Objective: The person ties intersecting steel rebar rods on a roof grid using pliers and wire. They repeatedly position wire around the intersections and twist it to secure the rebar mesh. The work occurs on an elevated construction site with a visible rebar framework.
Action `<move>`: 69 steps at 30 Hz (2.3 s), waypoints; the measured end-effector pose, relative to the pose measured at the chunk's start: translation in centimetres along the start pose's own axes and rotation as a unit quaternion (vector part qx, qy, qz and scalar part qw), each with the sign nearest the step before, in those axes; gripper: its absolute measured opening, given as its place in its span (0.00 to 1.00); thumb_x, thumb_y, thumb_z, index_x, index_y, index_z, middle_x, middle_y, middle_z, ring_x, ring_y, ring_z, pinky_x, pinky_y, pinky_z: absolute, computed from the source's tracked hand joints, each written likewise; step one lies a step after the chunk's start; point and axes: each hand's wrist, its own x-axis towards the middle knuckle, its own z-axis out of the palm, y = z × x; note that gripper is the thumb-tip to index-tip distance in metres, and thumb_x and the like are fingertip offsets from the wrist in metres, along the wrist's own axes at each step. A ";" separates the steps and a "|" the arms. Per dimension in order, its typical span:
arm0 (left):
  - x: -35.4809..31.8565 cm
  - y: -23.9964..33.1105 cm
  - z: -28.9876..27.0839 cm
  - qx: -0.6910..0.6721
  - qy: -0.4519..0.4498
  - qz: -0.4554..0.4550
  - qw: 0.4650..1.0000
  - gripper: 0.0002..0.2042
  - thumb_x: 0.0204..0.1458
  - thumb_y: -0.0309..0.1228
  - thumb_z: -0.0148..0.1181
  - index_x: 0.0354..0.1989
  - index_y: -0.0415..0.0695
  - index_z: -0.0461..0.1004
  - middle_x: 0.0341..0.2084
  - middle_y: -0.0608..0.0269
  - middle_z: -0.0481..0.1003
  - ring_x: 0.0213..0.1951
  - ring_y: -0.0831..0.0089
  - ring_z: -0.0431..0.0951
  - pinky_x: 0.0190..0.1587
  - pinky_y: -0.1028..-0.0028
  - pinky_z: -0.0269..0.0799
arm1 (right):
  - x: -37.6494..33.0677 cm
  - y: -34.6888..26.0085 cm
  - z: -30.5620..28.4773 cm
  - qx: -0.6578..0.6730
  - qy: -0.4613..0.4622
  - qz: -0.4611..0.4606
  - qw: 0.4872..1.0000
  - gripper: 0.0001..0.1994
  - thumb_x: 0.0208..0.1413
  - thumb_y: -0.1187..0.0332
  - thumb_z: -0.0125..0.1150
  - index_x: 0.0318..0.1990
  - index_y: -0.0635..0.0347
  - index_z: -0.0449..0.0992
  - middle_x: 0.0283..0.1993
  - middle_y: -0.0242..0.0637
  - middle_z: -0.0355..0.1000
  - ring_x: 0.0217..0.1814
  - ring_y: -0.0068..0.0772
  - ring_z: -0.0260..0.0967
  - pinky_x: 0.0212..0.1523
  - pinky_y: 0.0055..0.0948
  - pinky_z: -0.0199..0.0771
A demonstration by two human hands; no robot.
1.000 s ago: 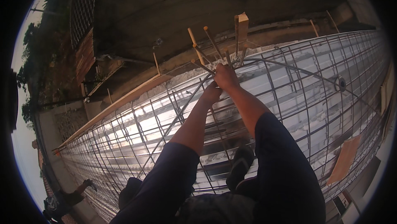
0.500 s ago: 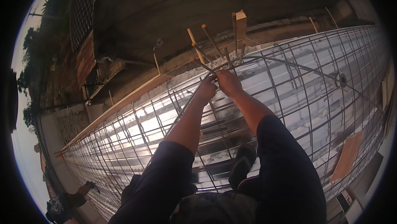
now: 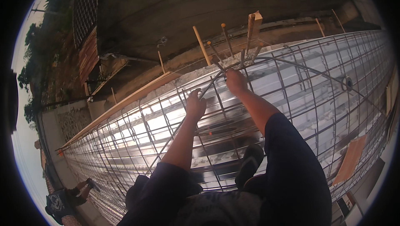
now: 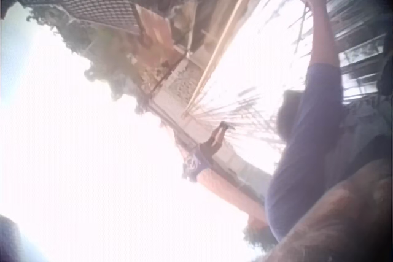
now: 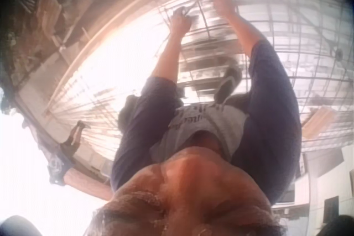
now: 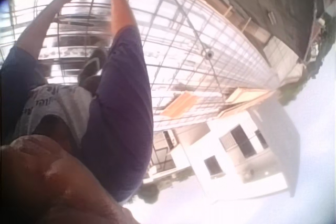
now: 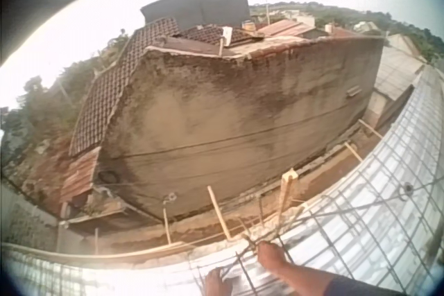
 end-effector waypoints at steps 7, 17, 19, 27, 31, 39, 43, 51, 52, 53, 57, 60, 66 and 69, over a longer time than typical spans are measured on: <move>-6.1 -9.8 0.3 0.057 -0.053 -0.138 0.987 0.36 0.46 0.34 0.56 0.65 0.42 0.51 0.63 0.44 0.54 0.64 0.48 0.53 0.63 0.55 0.53 | 1.4 -0.1 -0.8 0.411 -0.151 0.305 0.846 0.09 0.61 0.66 0.49 0.33 0.61 0.72 0.27 0.36 0.71 0.25 0.28 0.73 0.19 0.29 0.74; -6.2 -10.1 -0.5 0.044 -0.149 -0.161 0.975 0.45 0.41 0.39 0.60 0.68 0.42 0.43 0.68 0.45 0.43 0.68 0.47 0.43 0.67 0.51 0.42 | 1.2 2.0 1.4 0.648 -0.133 0.436 0.610 0.06 0.62 0.64 0.49 0.38 0.56 0.69 0.29 0.35 0.69 0.26 0.33 0.69 0.22 0.33 0.62; -6.1 -10.4 -0.5 0.035 -0.149 -0.155 0.976 0.46 0.40 0.39 0.60 0.68 0.43 0.43 0.68 0.45 0.42 0.68 0.47 0.42 0.67 0.51 0.41 | 1.1 2.3 2.0 0.684 -0.118 0.437 0.572 0.07 0.62 0.64 0.49 0.37 0.55 0.69 0.28 0.35 0.69 0.26 0.33 0.68 0.22 0.33 0.60; -5.9 -10.6 -1.0 0.017 -0.153 -0.166 0.974 0.46 0.39 0.38 0.59 0.68 0.43 0.43 0.68 0.45 0.42 0.69 0.46 0.42 0.67 0.52 0.40 | -0.7 -1.9 2.0 0.593 -0.050 0.456 0.662 0.16 0.60 0.53 0.53 0.34 0.59 0.70 0.25 0.33 0.69 0.28 0.31 0.69 0.27 0.36 0.69; -5.9 -10.2 -1.4 0.015 -0.171 -0.158 0.972 0.44 0.40 0.35 0.58 0.68 0.42 0.43 0.68 0.45 0.42 0.69 0.48 0.42 0.68 0.53 0.39 | -3.7 -3.2 -0.6 0.263 -0.072 0.443 0.854 0.24 0.56 0.45 0.53 0.33 0.63 0.71 0.21 0.36 0.69 0.28 0.39 0.71 0.30 0.42 0.71; -3.3 -15.9 1.1 -0.011 -0.231 -0.119 0.966 0.39 0.43 0.34 0.52 0.67 0.42 0.47 0.67 0.43 0.43 0.66 0.45 0.49 0.66 0.55 0.49 | -17.7 -9.5 2.7 -0.298 -0.250 -0.315 0.866 0.30 0.43 0.44 0.64 0.48 0.58 0.72 0.40 0.38 0.72 0.46 0.43 0.69 0.49 0.44 0.63; -3.2 -15.4 -1.2 -0.144 -0.187 -0.098 0.967 0.34 0.43 0.35 0.53 0.64 0.42 0.57 0.63 0.41 0.56 0.63 0.50 0.59 0.63 0.62 0.57 | -17.8 -6.3 5.7 -0.328 -0.237 -0.300 0.864 0.27 0.44 0.47 0.63 0.46 0.58 0.73 0.38 0.40 0.73 0.43 0.42 0.71 0.44 0.43 0.66; -6.7 -14.3 -2.9 -0.053 -0.044 -0.177 0.982 0.33 0.43 0.33 0.54 0.63 0.47 0.59 0.66 0.49 0.49 0.67 0.48 0.47 0.64 0.51 0.49 | -13.2 -8.7 -5.7 -0.146 -0.527 -0.088 0.833 0.19 0.49 0.65 0.51 0.50 0.58 0.70 0.33 0.47 0.72 0.37 0.45 0.75 0.38 0.45 0.75; -7.3 -14.6 -2.5 -0.008 -0.064 -0.176 0.982 0.35 0.43 0.36 0.55 0.65 0.47 0.56 0.67 0.48 0.45 0.67 0.45 0.44 0.63 0.49 0.50 | -12.6 -9.8 -8.0 -0.097 -0.540 0.043 0.835 0.20 0.49 0.66 0.50 0.52 0.57 0.69 0.33 0.46 0.71 0.37 0.43 0.75 0.34 0.41 0.76; -7.9 -15.2 -2.1 0.036 -0.081 -0.176 0.980 0.38 0.44 0.39 0.57 0.66 0.48 0.52 0.67 0.46 0.42 0.67 0.42 0.41 0.62 0.46 0.52 | -12.0 -10.9 -9.9 -0.048 -0.542 0.170 0.821 0.22 0.50 0.67 0.50 0.55 0.55 0.67 0.32 0.46 0.70 0.37 0.41 0.75 0.31 0.37 0.77; -6.9 -15.5 -1.4 0.054 -0.146 -0.163 0.974 0.47 0.41 0.45 0.62 0.68 0.48 0.43 0.67 0.40 0.34 0.66 0.34 0.34 0.59 0.39 0.50 | -10.5 -2.5 -11.0 0.105 -0.455 0.235 0.853 0.23 0.50 0.71 0.51 0.57 0.60 0.62 0.37 0.42 0.65 0.40 0.34 0.71 0.33 0.32 0.81; -6.7 -14.7 -2.2 0.052 -0.171 -0.160 0.971 0.48 0.40 0.47 0.62 0.68 0.45 0.41 0.66 0.35 0.34 0.66 0.32 0.33 0.60 0.41 0.51 | -9.8 -0.7 -10.5 0.252 -0.396 0.292 0.833 0.25 0.51 0.70 0.54 0.58 0.63 0.60 0.41 0.39 0.64 0.42 0.32 0.69 0.35 0.35 0.82; -6.3 -14.2 -2.7 0.027 -0.201 -0.186 0.961 0.52 0.37 0.50 0.63 0.70 0.49 0.39 0.68 0.39 0.28 0.68 0.35 0.27 0.65 0.47 0.42 | -8.4 -0.1 -10.3 0.349 -0.391 0.317 0.790 0.26 0.52 0.68 0.56 0.59 0.61 0.58 0.43 0.34 0.63 0.44 0.30 0.68 0.40 0.41 0.81; -5.9 -14.9 -1.9 0.030 -0.208 -0.175 0.962 0.54 0.36 0.51 0.64 0.70 0.48 0.39 0.67 0.36 0.29 0.67 0.33 0.27 0.65 0.48 0.44 | -7.9 0.4 -10.3 0.361 -0.403 0.327 0.775 0.26 0.52 0.71 0.52 0.60 0.60 0.58 0.44 0.34 0.63 0.45 0.31 0.69 0.42 0.44 0.80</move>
